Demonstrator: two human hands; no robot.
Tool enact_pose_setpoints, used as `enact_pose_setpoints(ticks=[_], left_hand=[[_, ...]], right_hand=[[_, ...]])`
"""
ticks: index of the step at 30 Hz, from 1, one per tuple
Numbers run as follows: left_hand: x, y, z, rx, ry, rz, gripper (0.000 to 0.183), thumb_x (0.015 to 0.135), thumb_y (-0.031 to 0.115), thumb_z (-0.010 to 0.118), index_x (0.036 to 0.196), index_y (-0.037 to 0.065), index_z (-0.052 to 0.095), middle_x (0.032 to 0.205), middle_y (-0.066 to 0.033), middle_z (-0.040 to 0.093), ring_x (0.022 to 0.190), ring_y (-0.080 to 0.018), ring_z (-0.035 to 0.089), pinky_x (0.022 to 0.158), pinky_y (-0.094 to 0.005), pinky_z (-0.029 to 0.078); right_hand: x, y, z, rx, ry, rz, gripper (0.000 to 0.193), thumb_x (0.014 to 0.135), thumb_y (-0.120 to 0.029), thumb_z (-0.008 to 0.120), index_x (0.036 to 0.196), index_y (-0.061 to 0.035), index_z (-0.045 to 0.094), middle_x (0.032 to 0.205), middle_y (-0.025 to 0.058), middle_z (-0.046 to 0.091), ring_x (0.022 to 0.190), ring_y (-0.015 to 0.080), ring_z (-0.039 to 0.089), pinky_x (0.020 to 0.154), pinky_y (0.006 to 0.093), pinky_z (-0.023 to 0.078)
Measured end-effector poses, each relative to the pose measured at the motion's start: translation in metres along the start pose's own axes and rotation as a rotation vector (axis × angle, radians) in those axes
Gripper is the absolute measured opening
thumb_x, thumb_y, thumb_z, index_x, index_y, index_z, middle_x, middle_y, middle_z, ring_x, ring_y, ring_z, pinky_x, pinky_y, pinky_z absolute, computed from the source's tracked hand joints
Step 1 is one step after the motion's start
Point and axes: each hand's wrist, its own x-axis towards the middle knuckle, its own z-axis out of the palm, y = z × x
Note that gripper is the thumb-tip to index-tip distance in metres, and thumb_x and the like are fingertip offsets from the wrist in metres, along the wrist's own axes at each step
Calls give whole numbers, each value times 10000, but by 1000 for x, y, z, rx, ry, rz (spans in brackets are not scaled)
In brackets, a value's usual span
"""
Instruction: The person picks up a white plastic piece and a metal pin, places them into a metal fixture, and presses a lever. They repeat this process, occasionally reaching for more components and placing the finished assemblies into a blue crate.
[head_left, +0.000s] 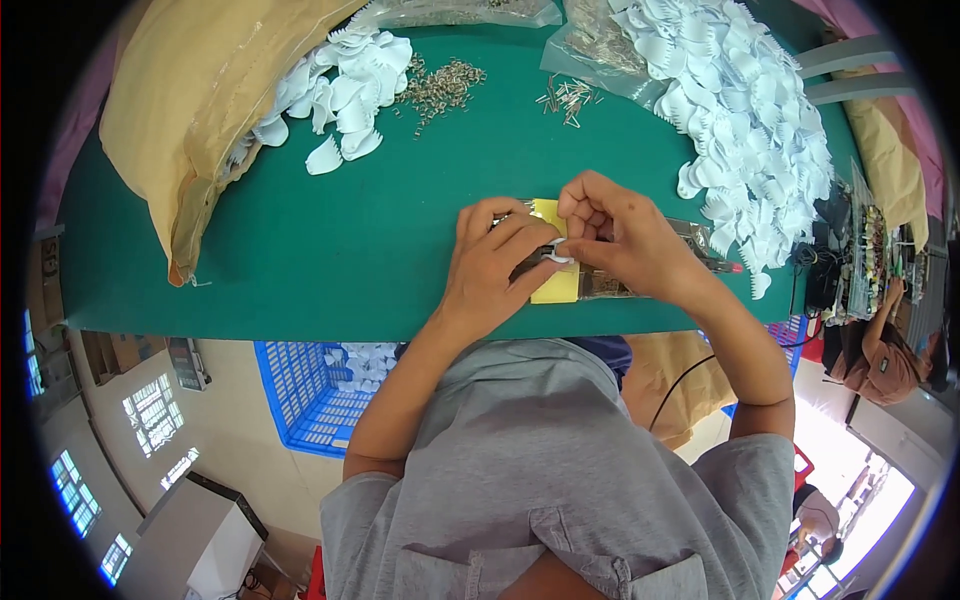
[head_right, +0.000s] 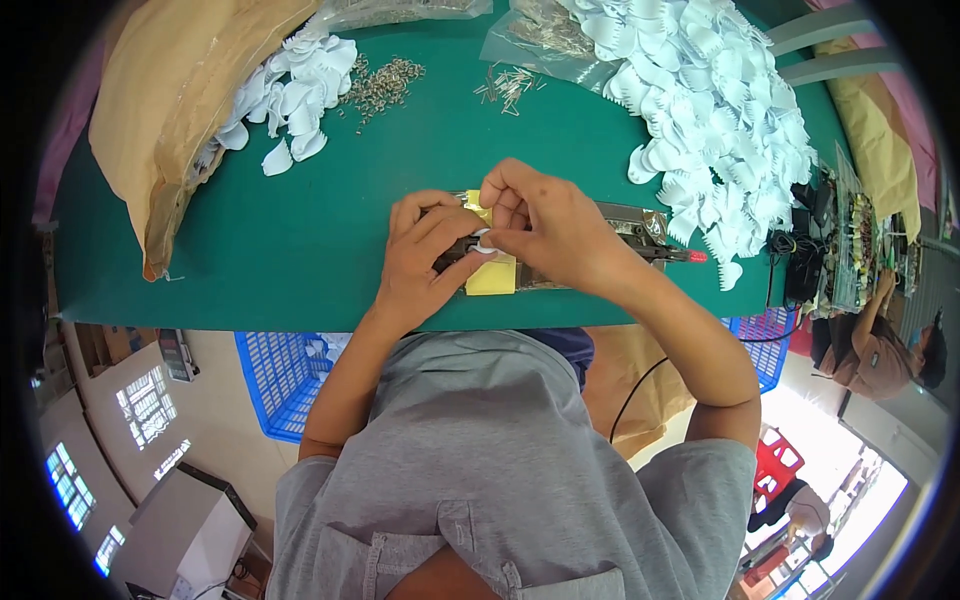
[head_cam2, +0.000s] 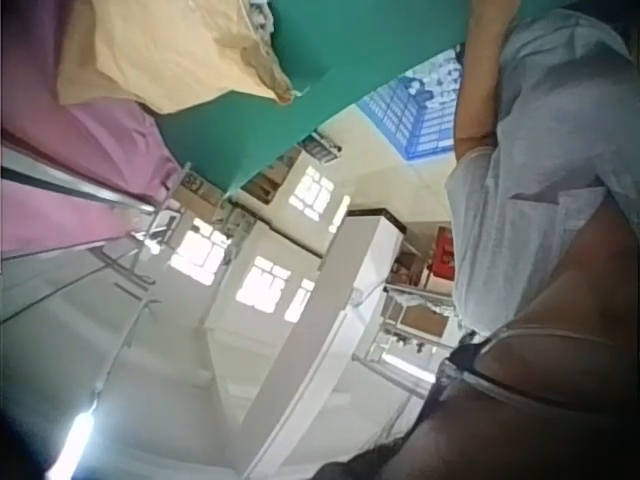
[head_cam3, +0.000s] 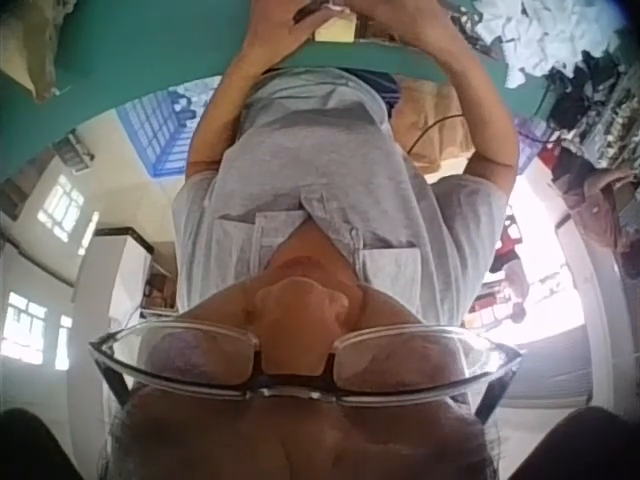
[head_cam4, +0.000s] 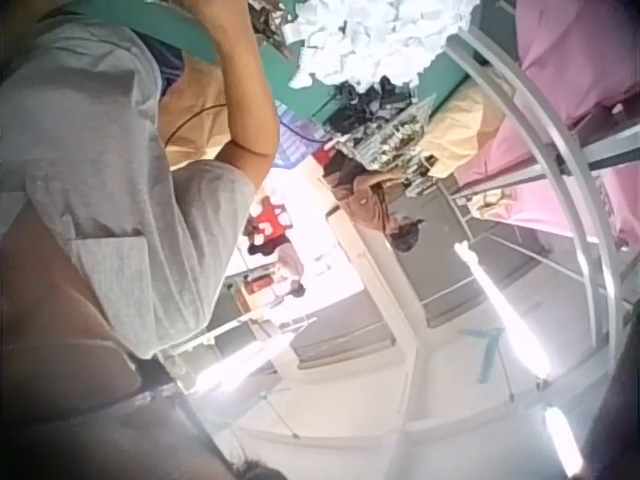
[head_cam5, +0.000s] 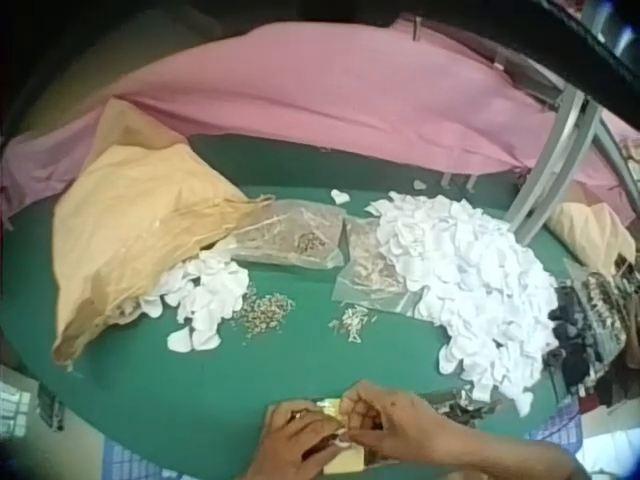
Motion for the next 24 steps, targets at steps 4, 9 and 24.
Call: enact_pose_setpoints(ticks=[4, 9, 24], left_hand=[[4, -1, 3, -208, 10, -82, 300, 778, 64, 861, 1048, 82, 730, 1054, -54, 705, 1067, -256, 622, 932, -381, 498], [7, -3, 1, -317, -34, -118, 259, 772, 51, 845, 984, 66, 697, 1023, -60, 686, 1040, -264, 609, 866, -360, 507], [12, -6, 7, -368, -42, -155, 244, 743, 7, 907, 904, 49, 729, 937, -46, 721, 964, -206, 652, 871, -337, 510]], right_hand=[[-4, 5, 1, 41, 16, -118, 261, 908, -13, 761, 1125, -28, 617, 906, 51, 679, 794, 117, 658, 736, 277, 550], [-77, 54, -40, -490, 773, -201, 206, 997, -56, 685, 1200, -17, 692, 1066, 99, 719, 938, 188, 690, 813, 315, 557], [-140, 91, -103, -119, 910, -220, 451, 1131, -278, 443, 969, 55, 701, 897, 97, 716, 783, 143, 632, 740, 268, 497]])
